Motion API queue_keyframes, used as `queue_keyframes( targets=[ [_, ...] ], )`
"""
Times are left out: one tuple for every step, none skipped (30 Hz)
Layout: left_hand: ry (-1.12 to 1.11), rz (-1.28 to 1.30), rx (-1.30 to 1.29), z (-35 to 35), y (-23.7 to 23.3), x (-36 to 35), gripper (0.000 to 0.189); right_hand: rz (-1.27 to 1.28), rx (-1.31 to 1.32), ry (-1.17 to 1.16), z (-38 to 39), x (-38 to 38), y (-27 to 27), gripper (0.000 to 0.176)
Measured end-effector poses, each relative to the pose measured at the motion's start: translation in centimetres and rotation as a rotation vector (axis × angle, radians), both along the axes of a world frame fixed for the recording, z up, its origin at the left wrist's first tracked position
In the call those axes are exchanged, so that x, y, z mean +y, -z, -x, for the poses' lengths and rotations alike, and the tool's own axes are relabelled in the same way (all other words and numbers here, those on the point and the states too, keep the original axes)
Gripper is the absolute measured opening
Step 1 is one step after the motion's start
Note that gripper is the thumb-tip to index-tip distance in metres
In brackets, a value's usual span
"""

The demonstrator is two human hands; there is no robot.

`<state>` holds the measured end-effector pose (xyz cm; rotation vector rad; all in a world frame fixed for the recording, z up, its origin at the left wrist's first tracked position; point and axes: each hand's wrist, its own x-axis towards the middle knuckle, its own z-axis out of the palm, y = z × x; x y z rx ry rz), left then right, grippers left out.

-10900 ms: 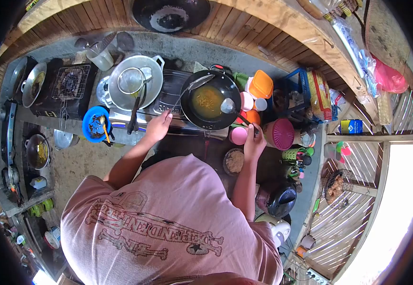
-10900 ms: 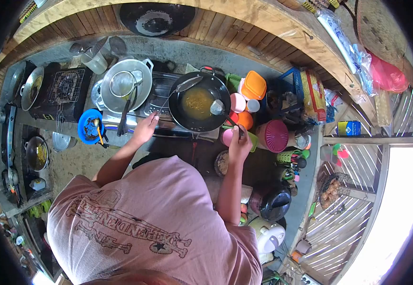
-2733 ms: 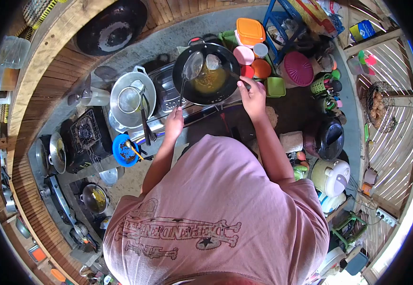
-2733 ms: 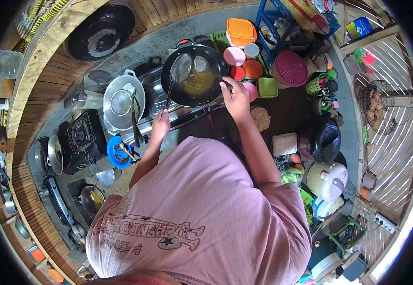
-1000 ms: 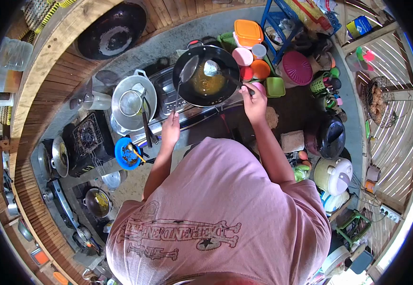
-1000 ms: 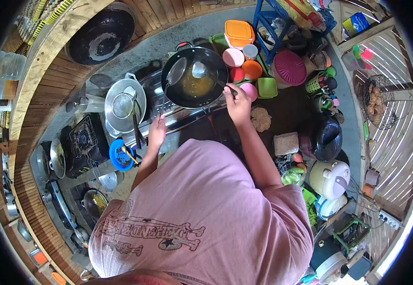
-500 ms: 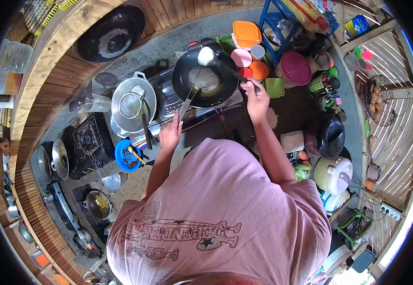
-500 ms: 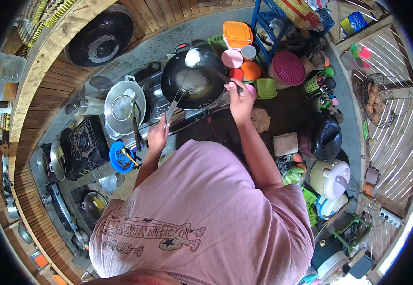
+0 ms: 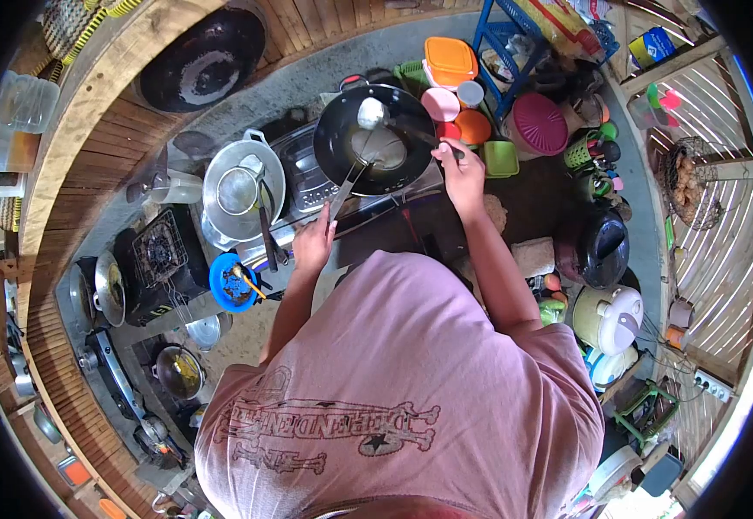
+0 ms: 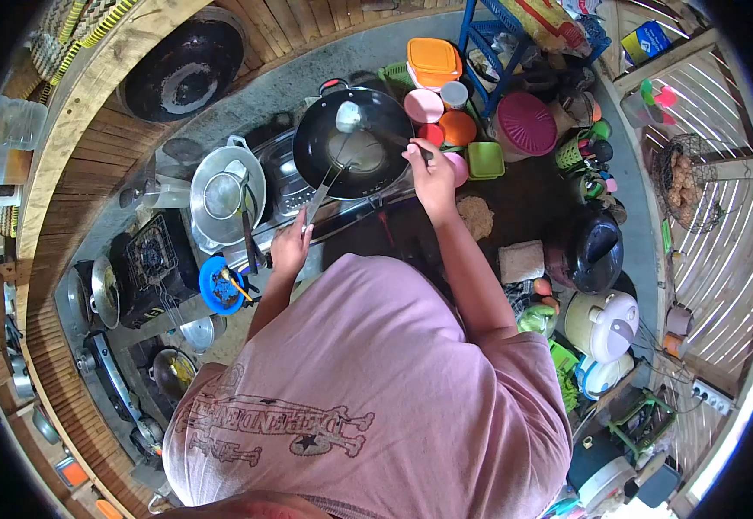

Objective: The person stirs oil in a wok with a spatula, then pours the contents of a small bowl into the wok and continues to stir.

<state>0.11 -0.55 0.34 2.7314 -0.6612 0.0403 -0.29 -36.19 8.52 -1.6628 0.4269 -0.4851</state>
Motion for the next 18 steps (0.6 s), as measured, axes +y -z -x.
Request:
queue_keyframes(
  targets=[
    [0.008,-0.008,0.001,0.0,-0.1,0.0,0.053,0.0,0.0,0.002,0.1,0.2,-0.2,0.027],
    [0.015,-0.017,0.003,0.0,-0.1,0.0,0.053,-0.001,-0.077,0.023,0.1,0.5,-0.4,0.026],
    [0.014,-0.017,0.001,0.0,-0.2,0.0,0.053,0.0,-0.157,0.041,0.1,0.7,-0.7,0.026],
    [0.003,-0.016,0.015,0.0,-0.3,-0.1,0.053,0.0,-0.158,0.04,0.1,0.7,-1.2,0.026],
    [-0.007,-0.016,0.031,0.2,-0.3,-0.2,0.053,0.107,-0.122,-0.019,0.3,0.6,-1.8,0.025],
    [-0.006,-0.015,0.032,0.2,-0.3,-0.3,0.053,0.215,-0.087,-0.078,0.4,0.5,-2.1,0.024],
    [0.002,-0.025,0.026,0.2,-0.4,-0.3,0.052,0.215,-0.086,-0.078,0.4,0.5,-1.8,0.024],
    [0.012,-0.036,0.02,0.2,-0.4,-0.3,0.052,0.191,-0.112,-0.053,0.4,0.6,-1.2,0.022],
    [0.011,-0.037,0.019,0.1,-0.4,-0.3,0.052,0.167,-0.139,-0.03,0.3,0.8,-1.3,0.021],
    [0.005,-0.033,0.028,0.1,-0.4,-0.3,0.052,0.168,-0.139,-0.032,0.3,0.9,-1.5,0.021],
    [-0.001,-0.029,0.038,0.2,-0.3,-0.3,0.052,0.257,-0.162,-0.035,0.5,0.9,-1.7,0.021],
    [-0.001,-0.028,0.038,0.2,-0.4,-0.4,0.052,0.346,-0.186,-0.037,0.5,1.0,-1.9,0.021],
    [-0.009,-0.031,0.042,0.2,-0.5,-0.5,0.051,0.347,-0.186,-0.037,0.4,0.8,-1.3,0.021],
    [-0.016,-0.035,0.047,0.1,-0.6,-0.4,0.051,0.319,-0.153,-0.056,0.2,0.6,0.0,0.021],
    [-0.015,-0.035,0.048,0.2,-0.8,-0.5,0.051,0.29,-0.12,-0.076,0.2,0.8,-0.2,0.022],
    [-0.015,-0.052,0.063,0.2,-1.0,-0.5,0.05,0.291,-0.121,-0.077,0.3,0.8,-0.5,0.022],
    [-0.017,-0.068,0.076,0.2,-1.1,-0.7,0.05,0.345,-0.165,-0.054,0.5,0.8,-0.9,0.022],
    [-0.019,-0.067,0.076,0.2,-1.0,-0.5,0.05,0.398,-0.206,-0.03,0.7,0.9,-1.6,0.021]
  ],
)
